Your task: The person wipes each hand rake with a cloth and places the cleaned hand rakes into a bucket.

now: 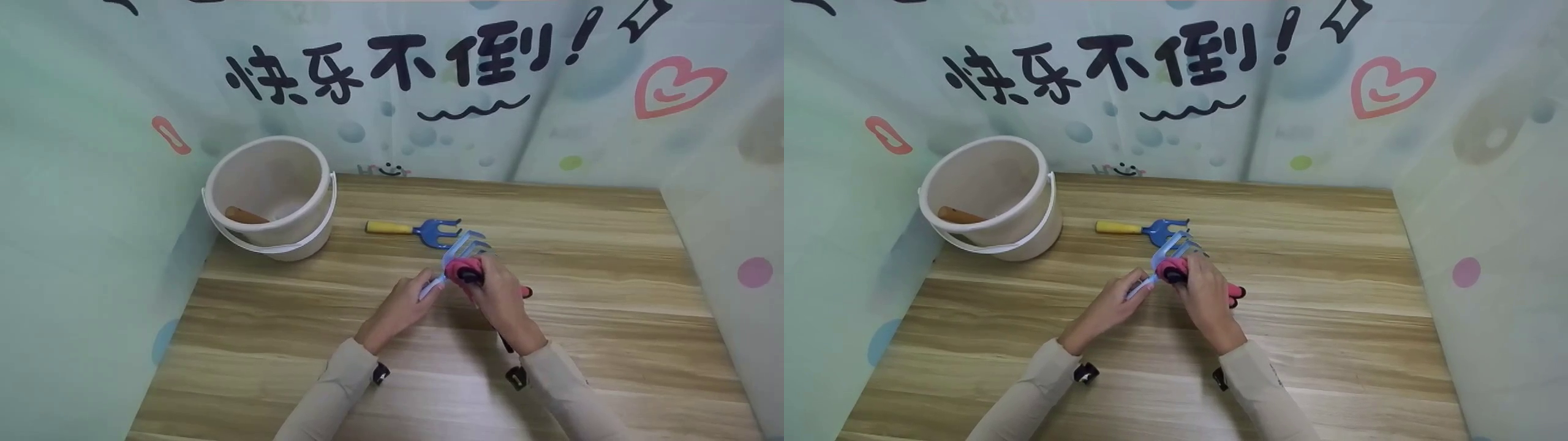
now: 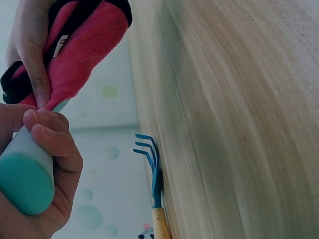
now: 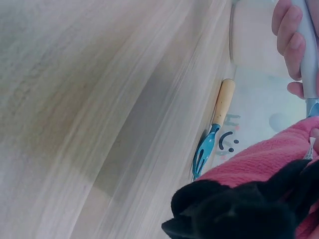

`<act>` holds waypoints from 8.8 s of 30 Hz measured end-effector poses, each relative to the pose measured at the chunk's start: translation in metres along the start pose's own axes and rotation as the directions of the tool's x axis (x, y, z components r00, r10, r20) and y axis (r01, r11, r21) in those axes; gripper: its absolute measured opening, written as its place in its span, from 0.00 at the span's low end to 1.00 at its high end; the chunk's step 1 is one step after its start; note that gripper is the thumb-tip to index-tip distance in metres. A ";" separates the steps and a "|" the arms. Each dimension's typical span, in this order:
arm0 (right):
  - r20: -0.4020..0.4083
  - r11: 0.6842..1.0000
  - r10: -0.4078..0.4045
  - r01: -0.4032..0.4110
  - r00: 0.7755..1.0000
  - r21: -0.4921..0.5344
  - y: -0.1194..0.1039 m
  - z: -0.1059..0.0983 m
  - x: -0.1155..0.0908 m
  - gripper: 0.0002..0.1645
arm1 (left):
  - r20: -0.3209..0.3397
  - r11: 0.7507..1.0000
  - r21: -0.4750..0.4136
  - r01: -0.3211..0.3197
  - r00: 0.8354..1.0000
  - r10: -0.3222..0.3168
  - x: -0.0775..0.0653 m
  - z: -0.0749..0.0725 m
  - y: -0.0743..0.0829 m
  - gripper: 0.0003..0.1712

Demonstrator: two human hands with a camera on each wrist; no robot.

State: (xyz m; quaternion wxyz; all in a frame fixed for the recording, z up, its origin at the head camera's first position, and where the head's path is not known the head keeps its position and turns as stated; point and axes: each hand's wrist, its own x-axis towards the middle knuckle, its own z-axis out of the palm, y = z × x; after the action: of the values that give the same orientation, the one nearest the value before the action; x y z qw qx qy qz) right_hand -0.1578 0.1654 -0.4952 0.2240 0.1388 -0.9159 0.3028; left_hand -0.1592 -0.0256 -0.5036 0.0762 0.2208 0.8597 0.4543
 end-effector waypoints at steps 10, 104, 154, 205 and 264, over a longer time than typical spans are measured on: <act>-0.135 0.997 -0.002 -0.009 0.991 -0.079 0.004 -0.002 0.002 0.21 | -0.002 1.000 -0.023 0.014 1.000 -0.014 -0.003 -0.002 0.000 0.12; -0.210 0.987 -0.109 0.081 0.972 -0.136 0.013 -0.006 0.011 0.18 | -0.025 0.998 -0.054 0.018 1.000 -0.019 -0.009 -0.002 0.014 0.11; -0.036 0.972 -0.213 0.216 0.976 0.098 -0.004 -0.010 0.007 0.17 | -0.005 0.996 -0.053 0.074 0.997 -0.074 -0.006 -0.007 0.013 0.14; -0.411 0.996 -0.088 0.083 0.907 -0.029 0.014 -0.018 0.008 0.11 | -0.040 0.996 -0.018 0.088 0.995 -0.088 -0.010 -0.009 0.017 0.11; -0.386 0.998 -0.070 0.067 0.920 -0.020 0.005 -0.022 0.010 0.15 | -0.009 0.993 0.098 0.069 0.998 -0.068 -0.013 -0.006 0.033 0.15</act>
State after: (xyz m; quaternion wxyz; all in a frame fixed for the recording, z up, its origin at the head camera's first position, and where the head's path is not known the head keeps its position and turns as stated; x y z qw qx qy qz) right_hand -0.1615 0.1819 -0.4769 0.4109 0.1077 -0.8494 0.3132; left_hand -0.1391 -0.0195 -0.4744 0.0785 0.1934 0.8883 0.4090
